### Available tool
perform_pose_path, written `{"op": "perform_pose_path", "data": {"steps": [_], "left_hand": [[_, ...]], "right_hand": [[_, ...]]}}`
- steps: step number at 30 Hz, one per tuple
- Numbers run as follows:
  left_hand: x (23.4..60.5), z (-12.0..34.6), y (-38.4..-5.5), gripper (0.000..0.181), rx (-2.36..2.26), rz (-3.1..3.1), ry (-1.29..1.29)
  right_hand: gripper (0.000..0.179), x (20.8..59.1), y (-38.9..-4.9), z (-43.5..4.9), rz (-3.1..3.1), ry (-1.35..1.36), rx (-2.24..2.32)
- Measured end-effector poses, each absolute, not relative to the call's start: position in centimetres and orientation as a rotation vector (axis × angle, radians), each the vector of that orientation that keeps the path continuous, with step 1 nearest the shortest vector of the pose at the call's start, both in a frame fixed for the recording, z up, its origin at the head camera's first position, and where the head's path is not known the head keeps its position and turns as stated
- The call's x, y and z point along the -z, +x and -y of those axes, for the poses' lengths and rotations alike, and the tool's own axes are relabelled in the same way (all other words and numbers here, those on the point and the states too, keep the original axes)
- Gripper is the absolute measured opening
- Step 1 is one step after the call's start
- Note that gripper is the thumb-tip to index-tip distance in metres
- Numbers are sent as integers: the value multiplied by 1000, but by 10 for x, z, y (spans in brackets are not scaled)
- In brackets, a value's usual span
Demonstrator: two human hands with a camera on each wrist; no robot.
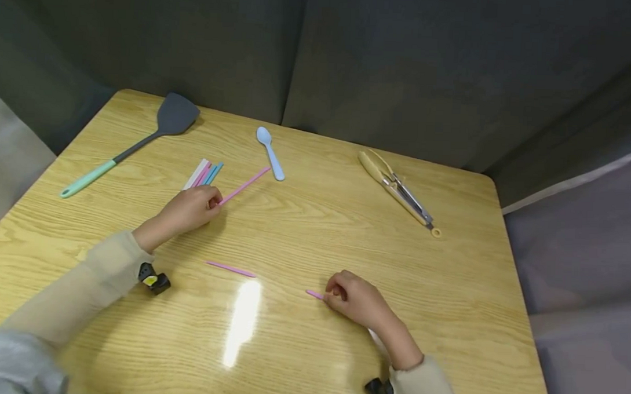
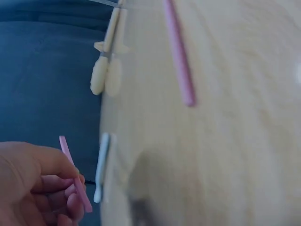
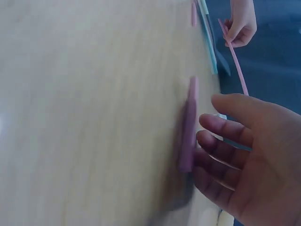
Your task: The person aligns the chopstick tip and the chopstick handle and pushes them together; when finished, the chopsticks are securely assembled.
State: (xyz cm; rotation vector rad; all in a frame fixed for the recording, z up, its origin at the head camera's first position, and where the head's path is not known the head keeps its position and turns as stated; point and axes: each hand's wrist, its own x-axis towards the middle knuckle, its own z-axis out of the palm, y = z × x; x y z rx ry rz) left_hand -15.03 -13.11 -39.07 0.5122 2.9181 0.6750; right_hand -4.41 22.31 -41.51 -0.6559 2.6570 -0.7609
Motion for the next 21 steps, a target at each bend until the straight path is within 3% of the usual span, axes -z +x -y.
{"op": "perform_pose_path", "data": {"steps": [7, 21], "left_hand": [[405, 141, -150, 11, -678, -2954, 405], [416, 150, -147, 13, -637, -2971, 328]], "right_hand": [[21, 423, -36, -220, -2708, -759, 631], [12, 416, -48, -222, -2787, -700, 647]]}}
